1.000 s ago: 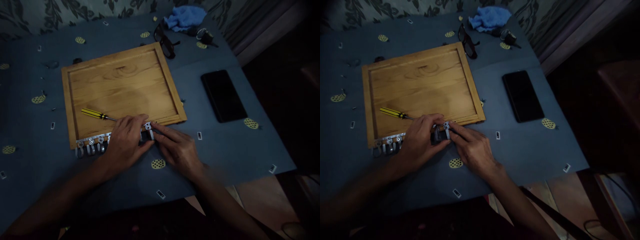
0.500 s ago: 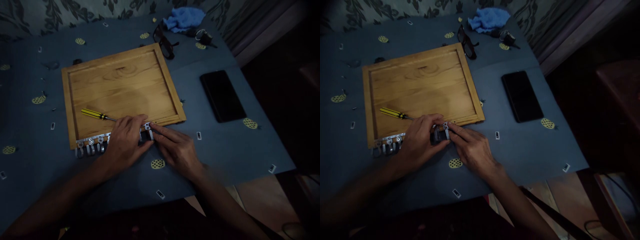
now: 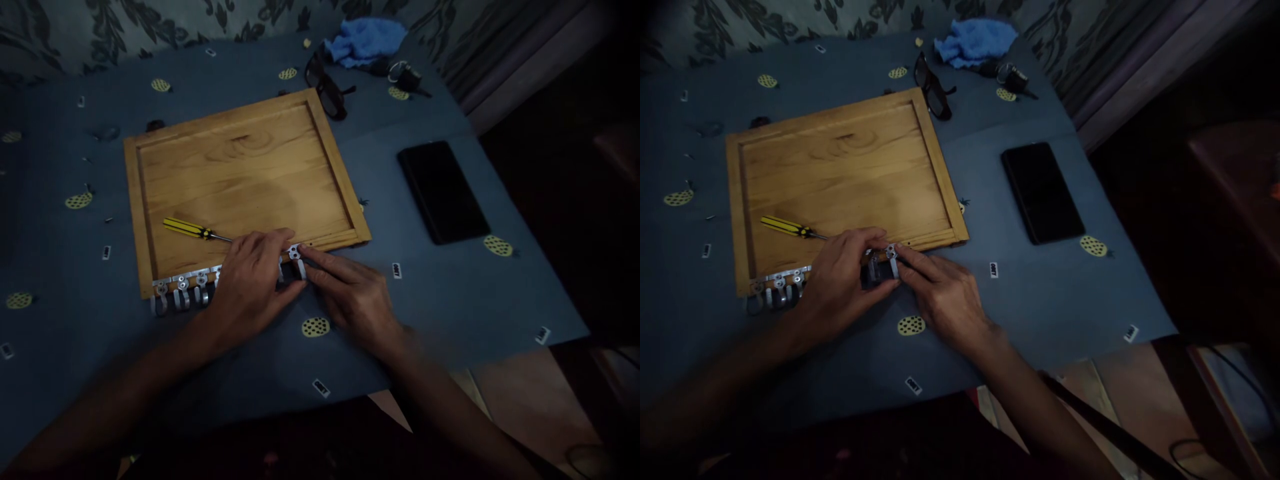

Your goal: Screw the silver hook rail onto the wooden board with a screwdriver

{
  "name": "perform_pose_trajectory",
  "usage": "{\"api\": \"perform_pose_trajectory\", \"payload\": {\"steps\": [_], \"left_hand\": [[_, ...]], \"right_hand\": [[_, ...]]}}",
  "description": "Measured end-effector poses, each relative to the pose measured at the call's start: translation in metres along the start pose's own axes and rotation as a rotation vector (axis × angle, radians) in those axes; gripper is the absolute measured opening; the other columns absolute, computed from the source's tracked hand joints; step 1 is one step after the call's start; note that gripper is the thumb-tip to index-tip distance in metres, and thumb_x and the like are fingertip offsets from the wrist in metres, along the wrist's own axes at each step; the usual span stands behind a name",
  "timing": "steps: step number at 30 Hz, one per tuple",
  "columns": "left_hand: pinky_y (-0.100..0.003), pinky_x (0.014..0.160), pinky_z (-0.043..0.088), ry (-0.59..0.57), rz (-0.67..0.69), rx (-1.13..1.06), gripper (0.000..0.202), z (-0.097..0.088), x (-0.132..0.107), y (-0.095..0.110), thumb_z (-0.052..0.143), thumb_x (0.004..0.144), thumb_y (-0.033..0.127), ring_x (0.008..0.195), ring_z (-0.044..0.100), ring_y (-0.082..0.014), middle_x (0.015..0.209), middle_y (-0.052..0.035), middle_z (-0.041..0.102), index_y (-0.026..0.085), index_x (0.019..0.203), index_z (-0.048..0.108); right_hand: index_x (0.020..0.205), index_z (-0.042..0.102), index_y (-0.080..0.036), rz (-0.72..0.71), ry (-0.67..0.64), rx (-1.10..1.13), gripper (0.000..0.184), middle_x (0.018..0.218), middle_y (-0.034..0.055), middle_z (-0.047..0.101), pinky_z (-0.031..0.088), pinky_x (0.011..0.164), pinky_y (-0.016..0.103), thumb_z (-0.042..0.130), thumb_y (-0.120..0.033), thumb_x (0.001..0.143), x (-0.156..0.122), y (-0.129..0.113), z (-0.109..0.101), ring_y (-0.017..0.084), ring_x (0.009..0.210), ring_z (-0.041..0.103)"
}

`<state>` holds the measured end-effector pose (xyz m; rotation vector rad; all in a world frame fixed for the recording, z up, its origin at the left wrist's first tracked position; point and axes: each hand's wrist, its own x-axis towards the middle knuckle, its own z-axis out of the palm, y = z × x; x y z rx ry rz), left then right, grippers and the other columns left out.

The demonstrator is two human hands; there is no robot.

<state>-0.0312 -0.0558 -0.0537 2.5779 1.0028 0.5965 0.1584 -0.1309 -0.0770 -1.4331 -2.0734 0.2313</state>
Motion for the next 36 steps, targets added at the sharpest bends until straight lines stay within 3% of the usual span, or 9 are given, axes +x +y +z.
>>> {"api": "perform_pose_trajectory", "payload": {"steps": [11,19,28,33,36], "left_hand": [[-0.042,0.094,0.053,-0.022,-0.036,-0.014,0.053,0.000,0.001,0.000,0.074,0.084,0.023,0.110,0.067,-0.0274,0.118,-0.0068,0.072,0.021,0.129,0.048],[-0.042,0.098,0.052,-0.047,-0.023,0.013,0.053,-0.001,0.000,0.001,0.075,0.087,0.024,0.112,0.066,-0.0273,0.121,-0.0084,0.070,0.019,0.132,0.047],[-0.049,0.103,0.051,-0.105,-0.004,0.005,0.058,-0.009,-0.003,0.009,0.074,0.088,0.027,0.119,0.061,-0.0315,0.128,-0.0125,0.066,0.017,0.137,0.045],[-0.048,0.101,0.052,-0.070,0.044,-0.002,0.042,-0.023,-0.004,0.013,0.070,0.092,0.025,0.116,0.060,-0.0306,0.125,-0.0123,0.068,0.015,0.129,0.053],[-0.045,0.097,0.053,0.016,0.032,0.007,0.026,-0.035,-0.006,-0.001,0.063,0.097,0.022,0.111,0.063,-0.0281,0.116,-0.0101,0.072,0.017,0.122,0.058]], "right_hand": [[0.125,0.075,-0.024,0.035,-0.031,-0.059,0.044,0.138,0.0052,0.073,0.065,0.077,0.034,0.048,-0.005,0.096,-0.001,0.000,0.000,0.019,0.090,0.079],[0.117,0.076,-0.019,0.017,-0.026,-0.085,0.040,0.136,0.0072,0.074,0.066,0.072,0.035,0.047,-0.003,0.094,0.001,-0.001,0.001,0.021,0.088,0.080],[0.124,0.074,-0.023,0.048,-0.057,-0.054,0.047,0.141,0.0053,0.071,0.067,0.085,0.034,0.054,-0.001,0.089,-0.001,0.001,0.002,0.021,0.101,0.080],[0.124,0.075,-0.025,0.006,0.012,-0.070,0.053,0.138,0.0039,0.073,0.069,0.080,0.033,0.052,0.003,0.086,0.000,0.002,0.003,0.021,0.095,0.081],[0.119,0.076,-0.023,-0.059,0.070,-0.078,0.046,0.134,0.0061,0.075,0.070,0.079,0.035,0.050,0.001,0.089,0.000,0.006,0.006,0.022,0.093,0.082]]}}
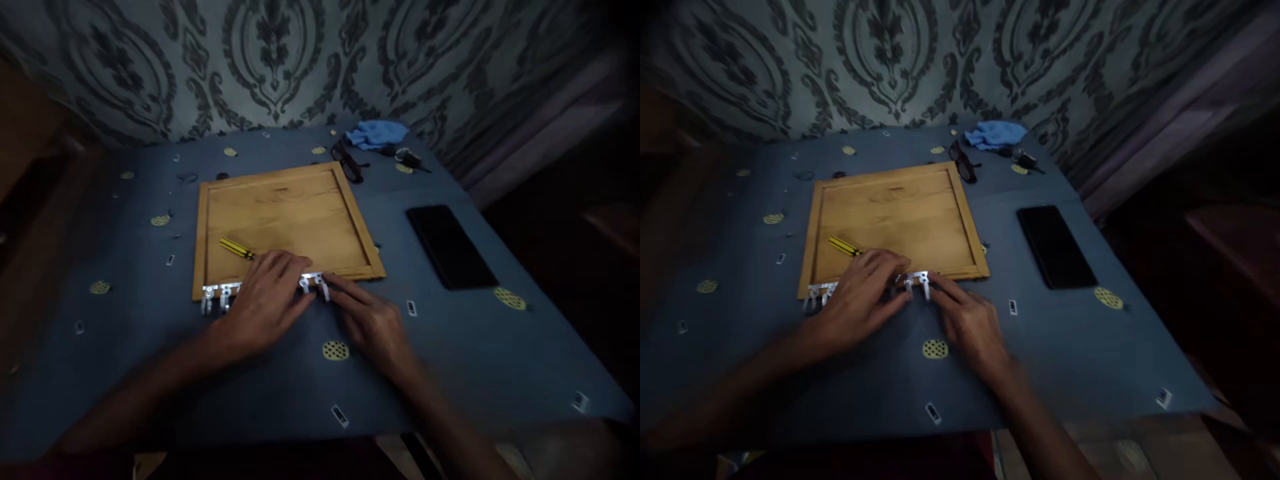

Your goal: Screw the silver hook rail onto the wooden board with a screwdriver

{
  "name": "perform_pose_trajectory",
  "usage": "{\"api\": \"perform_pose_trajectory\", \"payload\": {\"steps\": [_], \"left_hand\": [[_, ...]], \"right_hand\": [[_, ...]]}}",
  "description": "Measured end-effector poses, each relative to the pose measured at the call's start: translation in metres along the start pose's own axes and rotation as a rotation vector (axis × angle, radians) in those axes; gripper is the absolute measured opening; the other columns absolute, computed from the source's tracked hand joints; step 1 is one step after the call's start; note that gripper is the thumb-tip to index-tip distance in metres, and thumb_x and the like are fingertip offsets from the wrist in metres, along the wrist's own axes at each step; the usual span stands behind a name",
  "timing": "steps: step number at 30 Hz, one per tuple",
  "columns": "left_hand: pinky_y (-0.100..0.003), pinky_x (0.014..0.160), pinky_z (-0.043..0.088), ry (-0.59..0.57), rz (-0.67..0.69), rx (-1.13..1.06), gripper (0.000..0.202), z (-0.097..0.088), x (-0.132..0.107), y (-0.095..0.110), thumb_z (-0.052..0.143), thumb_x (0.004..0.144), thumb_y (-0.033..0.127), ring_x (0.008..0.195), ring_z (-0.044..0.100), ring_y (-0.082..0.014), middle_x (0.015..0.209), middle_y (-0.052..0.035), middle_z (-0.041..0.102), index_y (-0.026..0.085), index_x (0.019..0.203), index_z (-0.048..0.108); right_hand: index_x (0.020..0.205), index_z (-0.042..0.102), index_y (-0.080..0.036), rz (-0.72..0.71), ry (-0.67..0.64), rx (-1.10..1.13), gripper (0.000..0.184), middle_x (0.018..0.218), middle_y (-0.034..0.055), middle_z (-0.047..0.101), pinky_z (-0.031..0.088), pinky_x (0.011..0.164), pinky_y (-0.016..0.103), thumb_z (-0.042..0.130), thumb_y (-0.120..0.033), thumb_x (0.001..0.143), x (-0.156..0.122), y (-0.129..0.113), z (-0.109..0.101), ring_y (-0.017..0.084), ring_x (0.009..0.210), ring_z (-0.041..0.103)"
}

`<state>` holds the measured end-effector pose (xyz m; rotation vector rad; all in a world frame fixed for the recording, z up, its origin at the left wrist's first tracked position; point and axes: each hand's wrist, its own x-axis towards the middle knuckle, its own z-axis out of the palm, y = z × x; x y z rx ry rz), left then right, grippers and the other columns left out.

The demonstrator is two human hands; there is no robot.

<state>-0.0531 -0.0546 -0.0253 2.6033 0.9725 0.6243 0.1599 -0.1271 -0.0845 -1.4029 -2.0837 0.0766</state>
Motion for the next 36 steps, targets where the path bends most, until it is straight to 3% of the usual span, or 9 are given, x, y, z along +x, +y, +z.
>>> {"api": "perform_pose_trajectory", "payload": {"steps": [4,7,10,15,21,26,30,33,36], "left_hand": [[-0.041,0.094,0.054,0.159,-0.127,0.028,0.014,-0.025,-0.007,-0.050,0.053,0.100,0.022,0.106,0.066,-0.0248,0.108,-0.0074,0.074,0.020,0.109,0.064],[-0.040,0.095,0.053,0.301,-0.392,0.127,0.016,-0.049,-0.019,-0.102,0.051,0.097,0.023,0.105,0.067,-0.0233,0.107,-0.0050,0.074,0.023,0.104,0.066],[-0.041,0.090,0.054,0.394,-0.532,0.190,0.022,-0.069,-0.039,-0.151,0.045,0.095,0.019,0.099,0.068,-0.0258,0.104,-0.0089,0.074,0.020,0.104,0.066],[-0.042,0.097,0.052,0.451,-0.675,0.267,0.035,-0.076,-0.068,-0.206,0.042,0.088,0.008,0.104,0.066,-0.0270,0.106,-0.0114,0.071,0.017,0.109,0.068],[-0.042,0.103,0.048,0.360,-0.723,0.364,0.051,-0.069,-0.064,-0.234,0.039,0.089,0.004,0.108,0.061,-0.0269,0.109,-0.0120,0.069,0.019,0.127,0.071],[-0.048,0.099,0.047,0.271,-0.707,0.429,0.051,-0.065,-0.057,-0.235,0.044,0.093,0.008,0.114,0.057,-0.0318,0.122,-0.0131,0.065,0.028,0.131,0.072],[-0.051,0.101,0.049,0.221,-0.685,0.446,0.043,-0.064,-0.059,-0.237,0.048,0.097,0.009,0.119,0.058,-0.0313,0.123,-0.0117,0.067,0.028,0.125,0.074],[-0.050,0.102,0.054,0.197,-0.671,0.443,0.026,-0.066,-0.059,-0.245,0.060,0.101,0.025,0.119,0.062,-0.0271,0.128,-0.0101,0.066,0.021,0.125,0.069],[-0.047,0.099,0.059,0.184,-0.642,0.437,0.037,-0.071,-0.051,-0.258,0.066,0.100,0.040,0.115,0.066,-0.0243,0.133,-0.0109,0.065,0.017,0.130,0.063]], "right_hand": [[0.120,0.074,-0.024,-0.080,0.071,0.002,0.043,0.130,0.0062,0.077,0.070,0.070,0.033,0.048,-0.003,0.092,-0.002,0.009,0.006,0.022,0.090,0.083],[0.123,0.072,-0.027,-0.109,0.082,-0.002,0.043,0.129,0.0059,0.077,0.070,0.070,0.031,0.049,-0.006,0.093,-0.002,0.014,0.010,0.021,0.092,0.083],[0.126,0.070,-0.027,-0.128,0.106,-0.006,0.045,0.130,0.0069,0.077,0.070,0.068,0.032,0.046,-0.007,0.094,-0.002,0.017,0.012,0.022,0.093,0.082],[0.120,0.075,-0.029,-0.140,0.061,0.002,0.039,0.130,0.0039,0.077,0.070,0.072,0.031,0.049,-0.012,0.095,-0.006,0.024,0.014,0.023,0.096,0.082],[0.126,0.074,-0.032,-0.129,0.019,-0.019,0.043,0.133,0.0018,0.075,0.068,0.072,0.025,0.045,-0.017,0.098,-0.005,0.030,0.012,0.020,0.097,0.081],[0.123,0.075,-0.032,-0.150,0.032,-0.011,0.040,0.133,0.0015,0.075,0.068,0.070,0.025,0.047,-0.019,0.098,-0.003,0.031,0.009,0.020,0.096,0.082],[0.122,0.076,-0.033,-0.122,0.036,-0.018,0.041,0.133,0.0009,0.075,0.068,0.068,0.025,0.047,-0.018,0.097,-0.007,0.034,0.016,0.020,0.096,0.082],[0.123,0.075,-0.033,-0.106,0.053,-0.023,0.043,0.135,0.0013,0.074,0.068,0.069,0.026,0.044,-0.018,0.097,-0.010,0.036,0.022,0.021,0.096,0.082],[0.121,0.075,-0.031,-0.131,0.080,-0.038,0.041,0.133,0.0024,0.075,0.068,0.067,0.025,0.044,-0.017,0.098,-0.009,0.034,0.022,0.020,0.092,0.082]]}}
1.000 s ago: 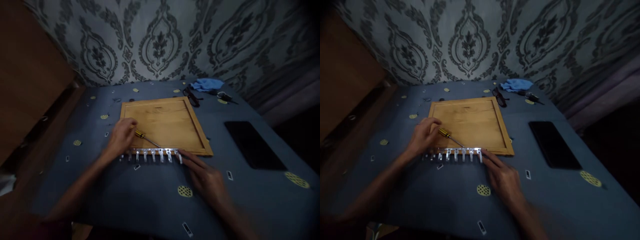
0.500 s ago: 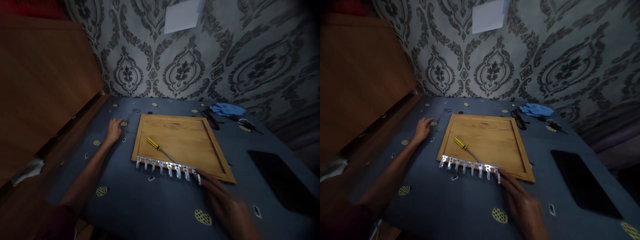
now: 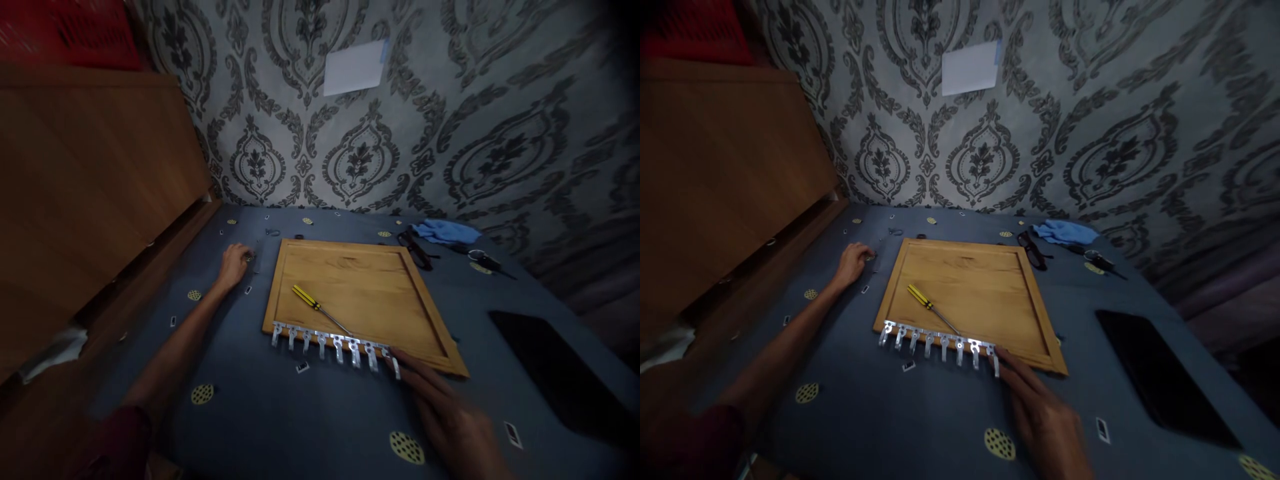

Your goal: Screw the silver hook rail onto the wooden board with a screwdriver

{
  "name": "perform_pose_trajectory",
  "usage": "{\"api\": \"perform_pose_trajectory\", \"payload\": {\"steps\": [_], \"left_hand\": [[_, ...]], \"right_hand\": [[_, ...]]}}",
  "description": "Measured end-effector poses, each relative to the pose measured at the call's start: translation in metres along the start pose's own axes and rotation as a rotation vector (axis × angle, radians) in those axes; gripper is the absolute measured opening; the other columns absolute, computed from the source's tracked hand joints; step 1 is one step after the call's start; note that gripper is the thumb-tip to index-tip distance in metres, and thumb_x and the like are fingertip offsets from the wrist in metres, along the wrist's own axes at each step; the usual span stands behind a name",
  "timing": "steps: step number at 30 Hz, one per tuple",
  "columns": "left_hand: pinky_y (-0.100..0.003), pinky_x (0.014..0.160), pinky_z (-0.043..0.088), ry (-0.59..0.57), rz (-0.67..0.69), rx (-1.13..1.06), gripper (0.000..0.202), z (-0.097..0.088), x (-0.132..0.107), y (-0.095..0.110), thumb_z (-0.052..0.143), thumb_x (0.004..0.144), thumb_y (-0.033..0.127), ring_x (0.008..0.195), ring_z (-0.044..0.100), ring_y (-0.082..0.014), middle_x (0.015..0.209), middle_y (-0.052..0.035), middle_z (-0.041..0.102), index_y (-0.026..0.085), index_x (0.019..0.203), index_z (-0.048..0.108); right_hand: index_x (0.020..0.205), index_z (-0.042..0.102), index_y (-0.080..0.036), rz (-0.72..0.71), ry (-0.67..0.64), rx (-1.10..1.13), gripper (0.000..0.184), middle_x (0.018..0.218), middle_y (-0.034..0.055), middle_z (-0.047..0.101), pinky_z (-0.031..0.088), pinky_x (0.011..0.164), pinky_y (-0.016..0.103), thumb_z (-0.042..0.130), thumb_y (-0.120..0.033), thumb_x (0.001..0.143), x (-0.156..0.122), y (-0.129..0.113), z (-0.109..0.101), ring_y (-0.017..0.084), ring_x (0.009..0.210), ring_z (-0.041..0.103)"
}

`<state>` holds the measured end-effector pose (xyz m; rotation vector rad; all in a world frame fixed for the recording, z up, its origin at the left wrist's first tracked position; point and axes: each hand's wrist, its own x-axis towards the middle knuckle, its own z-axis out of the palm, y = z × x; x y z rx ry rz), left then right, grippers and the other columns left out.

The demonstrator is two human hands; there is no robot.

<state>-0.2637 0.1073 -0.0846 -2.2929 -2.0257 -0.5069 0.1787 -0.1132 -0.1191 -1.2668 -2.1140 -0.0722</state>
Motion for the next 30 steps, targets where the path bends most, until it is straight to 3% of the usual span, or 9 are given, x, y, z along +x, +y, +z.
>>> {"api": "perform_pose_trajectory", "payload": {"steps": [5,10,23,30], "left_hand": [[-0.047,0.097,0.059,0.008,0.054,0.011,0.039,0.007,0.032,0.000,0.065,0.100,0.039,0.115,0.066,-0.0247,0.134,-0.0113,0.064,0.018,0.132,0.062],[-0.047,0.097,0.059,-0.004,0.094,0.007,0.039,0.015,0.048,0.000,0.065,0.100,0.039,0.115,0.067,-0.0247,0.134,-0.0113,0.064,0.018,0.132,0.062],[-0.047,0.097,0.059,0.063,0.070,-0.055,0.038,0.024,0.102,0.014,0.065,0.100,0.039,0.115,0.066,-0.0245,0.134,-0.0114,0.064,0.018,0.132,0.062],[-0.047,0.097,0.059,-0.021,0.078,-0.073,0.038,0.007,0.094,-0.020,0.065,0.100,0.039,0.114,0.067,-0.0244,0.134,-0.0113,0.064,0.018,0.132,0.062]], "right_hand": [[0.120,0.075,-0.031,-0.038,-0.011,0.010,0.039,0.132,0.0016,0.076,0.068,0.074,0.025,0.047,-0.017,0.097,0.007,-0.002,-0.007,0.020,0.095,0.082],[0.119,0.077,-0.032,0.047,-0.072,0.046,0.043,0.134,0.0009,0.074,0.068,0.077,0.027,0.045,-0.016,0.095,0.003,0.000,-0.006,0.021,0.098,0.081],[0.120,0.078,-0.033,0.088,-0.116,0.057,0.043,0.135,0.0009,0.074,0.068,0.082,0.028,0.047,-0.016,0.094,0.000,0.003,-0.009,0.021,0.106,0.079],[0.123,0.077,-0.032,0.057,-0.087,0.046,0.045,0.135,0.0018,0.074,0.069,0.078,0.029,0.044,-0.015,0.097,0.000,-0.002,-0.006,0.022,0.102,0.080]]}}
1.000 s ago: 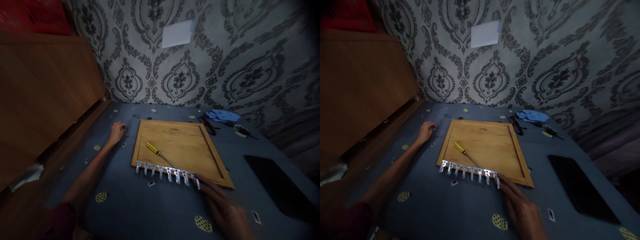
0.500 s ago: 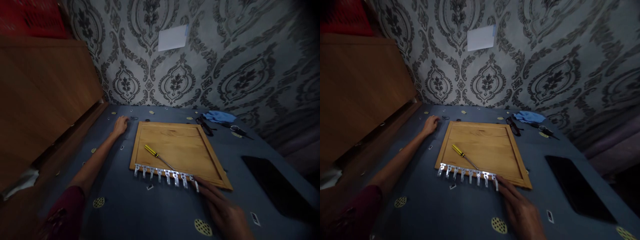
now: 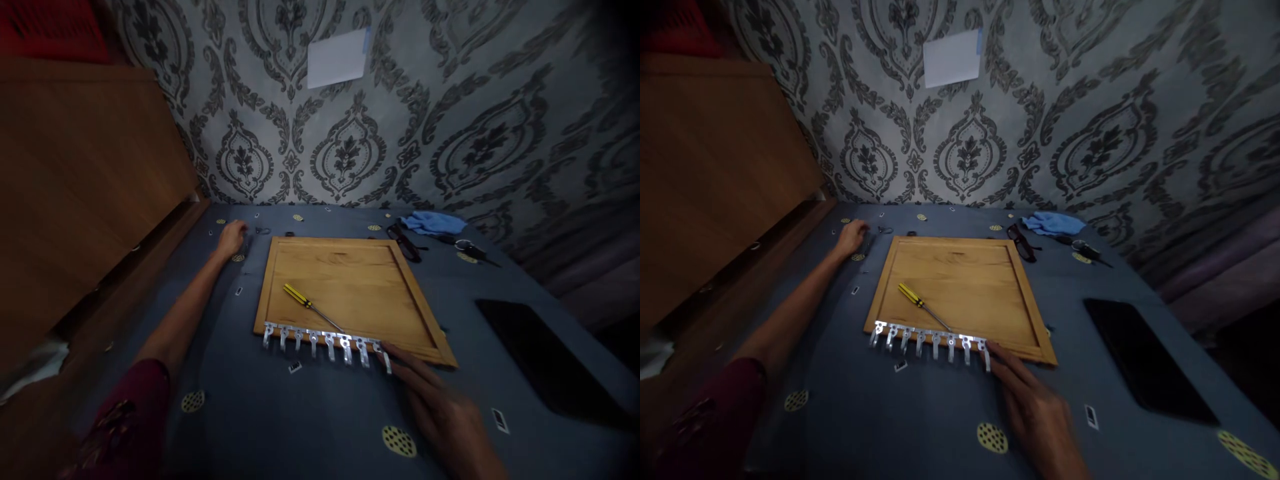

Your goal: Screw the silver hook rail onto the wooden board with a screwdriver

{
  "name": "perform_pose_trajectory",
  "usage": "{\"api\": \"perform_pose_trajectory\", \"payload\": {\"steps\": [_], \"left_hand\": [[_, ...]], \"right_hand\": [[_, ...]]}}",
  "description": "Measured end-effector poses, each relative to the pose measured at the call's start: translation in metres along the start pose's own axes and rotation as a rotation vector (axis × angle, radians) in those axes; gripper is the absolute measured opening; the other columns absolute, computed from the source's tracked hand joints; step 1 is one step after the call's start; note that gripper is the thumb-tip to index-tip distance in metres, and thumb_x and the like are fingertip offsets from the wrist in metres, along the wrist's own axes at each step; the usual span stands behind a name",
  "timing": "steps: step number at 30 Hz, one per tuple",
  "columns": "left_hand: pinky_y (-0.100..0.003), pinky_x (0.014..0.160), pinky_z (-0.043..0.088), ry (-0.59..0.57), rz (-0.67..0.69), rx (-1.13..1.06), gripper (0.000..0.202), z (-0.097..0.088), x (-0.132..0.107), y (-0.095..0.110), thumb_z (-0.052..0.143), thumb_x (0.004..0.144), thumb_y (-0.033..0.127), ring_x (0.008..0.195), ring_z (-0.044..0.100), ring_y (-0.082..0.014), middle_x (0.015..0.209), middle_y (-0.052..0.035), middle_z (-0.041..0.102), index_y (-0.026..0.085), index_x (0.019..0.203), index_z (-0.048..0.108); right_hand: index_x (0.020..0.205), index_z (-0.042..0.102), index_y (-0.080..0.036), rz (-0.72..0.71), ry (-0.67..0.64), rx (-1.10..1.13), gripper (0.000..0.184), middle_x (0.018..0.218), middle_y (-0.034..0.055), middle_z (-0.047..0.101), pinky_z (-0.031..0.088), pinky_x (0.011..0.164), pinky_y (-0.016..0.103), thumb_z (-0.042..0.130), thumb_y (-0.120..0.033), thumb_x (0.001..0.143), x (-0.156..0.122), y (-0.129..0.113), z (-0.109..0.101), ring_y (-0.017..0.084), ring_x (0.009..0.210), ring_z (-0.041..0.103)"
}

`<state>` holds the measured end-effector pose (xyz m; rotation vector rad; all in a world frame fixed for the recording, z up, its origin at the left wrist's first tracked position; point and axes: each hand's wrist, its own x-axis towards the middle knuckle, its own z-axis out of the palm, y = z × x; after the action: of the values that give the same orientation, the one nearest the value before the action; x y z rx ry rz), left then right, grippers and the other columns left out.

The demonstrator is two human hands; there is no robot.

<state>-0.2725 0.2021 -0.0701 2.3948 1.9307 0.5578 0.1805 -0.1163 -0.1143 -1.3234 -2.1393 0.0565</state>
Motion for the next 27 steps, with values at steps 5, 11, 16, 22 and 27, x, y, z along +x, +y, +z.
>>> {"api": "perform_pose_trajectory", "payload": {"steps": [5,11,16,22,27], "left_hand": [[-0.046,0.096,0.060,-0.144,0.087,-0.016,0.039,-0.015,-0.016,-0.018,0.066,0.100,0.039,0.113,0.067,-0.0243,0.132,-0.0111,0.065,0.017,0.132,0.062],[-0.047,0.097,0.059,-0.238,0.191,0.016,0.038,-0.017,-0.020,-0.018,0.066,0.100,0.039,0.114,0.067,-0.0244,0.133,-0.0111,0.065,0.017,0.131,0.062],[-0.047,0.098,0.059,-0.271,0.235,0.065,0.037,-0.018,-0.016,-0.014,0.065,0.100,0.039,0.115,0.066,-0.0242,0.134,-0.0111,0.064,0.018,0.131,0.063],[-0.047,0.098,0.059,-0.327,0.296,0.066,0.037,-0.022,-0.014,-0.012,0.066,0.100,0.039,0.116,0.066,-0.0247,0.133,-0.0109,0.065,0.018,0.130,0.063],[-0.046,0.098,0.059,-0.362,0.295,0.064,0.037,-0.023,-0.010,-0.014,0.066,0.100,0.039,0.115,0.067,-0.0245,0.133,-0.0108,0.065,0.018,0.130,0.063]], "right_hand": [[0.123,0.076,-0.033,0.019,0.055,-0.019,0.047,0.134,0.0015,0.074,0.069,0.076,0.029,0.042,-0.015,0.097,-0.005,0.002,0.009,0.022,0.100,0.081],[0.119,0.078,-0.031,0.009,-0.025,0.004,0.041,0.132,0.0023,0.076,0.069,0.075,0.028,0.046,-0.017,0.097,0.002,-0.001,-0.002,0.022,0.102,0.080],[0.119,0.078,-0.031,0.033,-0.024,0.013,0.041,0.134,0.0017,0.075,0.069,0.081,0.030,0.048,-0.016,0.095,0.004,-0.002,-0.005,0.022,0.103,0.080],[0.118,0.078,-0.030,0.058,-0.010,0.031,0.040,0.133,0.0029,0.075,0.070,0.079,0.031,0.049,-0.017,0.095,0.004,-0.005,-0.004,0.024,0.103,0.080],[0.118,0.078,-0.029,0.035,-0.006,0.027,0.038,0.133,0.0040,0.075,0.070,0.079,0.032,0.048,-0.018,0.097,0.004,-0.006,-0.005,0.025,0.104,0.080]]}}
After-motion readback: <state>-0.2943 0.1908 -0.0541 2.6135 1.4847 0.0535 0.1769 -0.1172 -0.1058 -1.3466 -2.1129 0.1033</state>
